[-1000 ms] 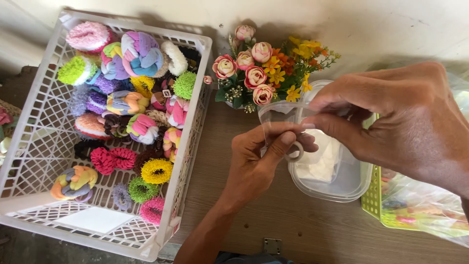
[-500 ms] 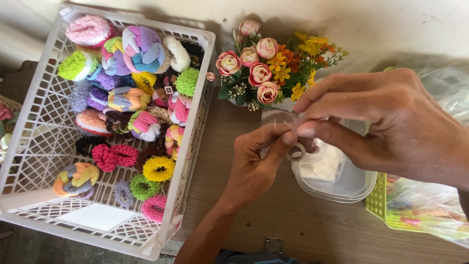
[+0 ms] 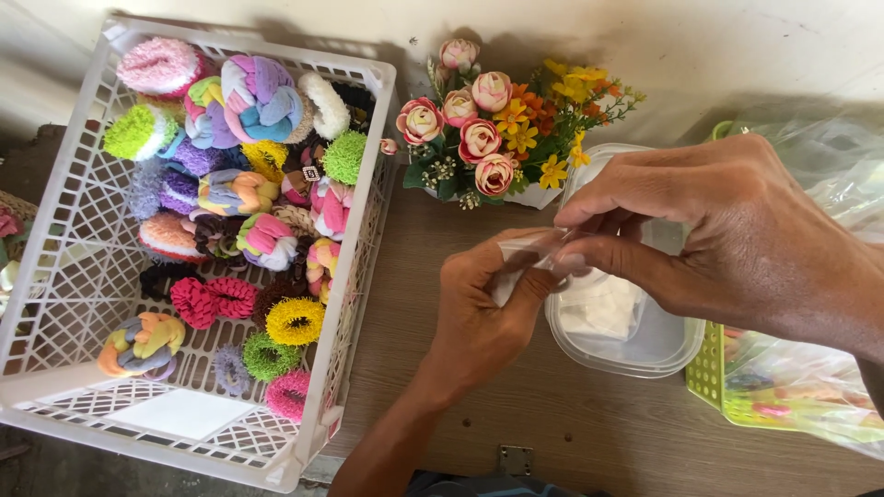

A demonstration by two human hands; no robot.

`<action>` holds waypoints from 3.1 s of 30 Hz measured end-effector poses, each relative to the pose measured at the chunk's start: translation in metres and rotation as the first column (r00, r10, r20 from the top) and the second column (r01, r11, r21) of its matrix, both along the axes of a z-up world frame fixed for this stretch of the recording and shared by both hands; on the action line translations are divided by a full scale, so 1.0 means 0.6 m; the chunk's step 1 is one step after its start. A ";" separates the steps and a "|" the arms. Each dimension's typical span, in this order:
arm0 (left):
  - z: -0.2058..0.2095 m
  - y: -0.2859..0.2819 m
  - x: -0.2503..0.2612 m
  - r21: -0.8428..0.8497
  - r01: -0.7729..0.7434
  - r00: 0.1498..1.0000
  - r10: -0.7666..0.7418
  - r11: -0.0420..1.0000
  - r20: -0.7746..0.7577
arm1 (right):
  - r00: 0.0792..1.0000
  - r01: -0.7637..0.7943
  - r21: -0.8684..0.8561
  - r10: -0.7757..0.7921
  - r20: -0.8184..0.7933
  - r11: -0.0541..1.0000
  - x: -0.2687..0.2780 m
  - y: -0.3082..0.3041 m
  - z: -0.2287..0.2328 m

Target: Packaging hair ties into small plastic bags.

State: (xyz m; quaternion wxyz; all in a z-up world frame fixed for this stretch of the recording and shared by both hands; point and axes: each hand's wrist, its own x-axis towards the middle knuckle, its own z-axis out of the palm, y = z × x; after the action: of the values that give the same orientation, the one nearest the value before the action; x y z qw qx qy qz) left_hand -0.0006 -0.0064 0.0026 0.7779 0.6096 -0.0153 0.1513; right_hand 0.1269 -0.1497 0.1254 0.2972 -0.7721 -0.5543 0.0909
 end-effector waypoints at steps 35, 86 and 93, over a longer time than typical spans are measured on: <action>-0.024 -0.001 0.017 -0.171 0.023 0.998 -0.033 0.985 -0.058 | 0.981 0.155 -0.002 -0.154 0.119 0.988 -0.008 -0.027 -0.030; -0.060 -0.049 0.047 -0.094 0.170 0.980 -0.179 0.981 -0.090 | 0.922 0.386 -0.109 -0.382 0.060 0.916 -0.025 -0.170 -0.077; -0.058 -0.069 0.053 -0.107 0.072 0.991 -0.083 0.992 -0.104 | 0.874 0.486 0.077 -0.482 -0.063 0.871 -0.077 -0.178 -0.093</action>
State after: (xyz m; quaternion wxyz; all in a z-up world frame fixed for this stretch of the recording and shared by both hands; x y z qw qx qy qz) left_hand 0.0315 -0.0475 -0.0320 0.8133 0.5750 0.0111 0.0881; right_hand 0.0805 -0.2564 0.0695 0.3566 -0.8699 -0.3408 0.0047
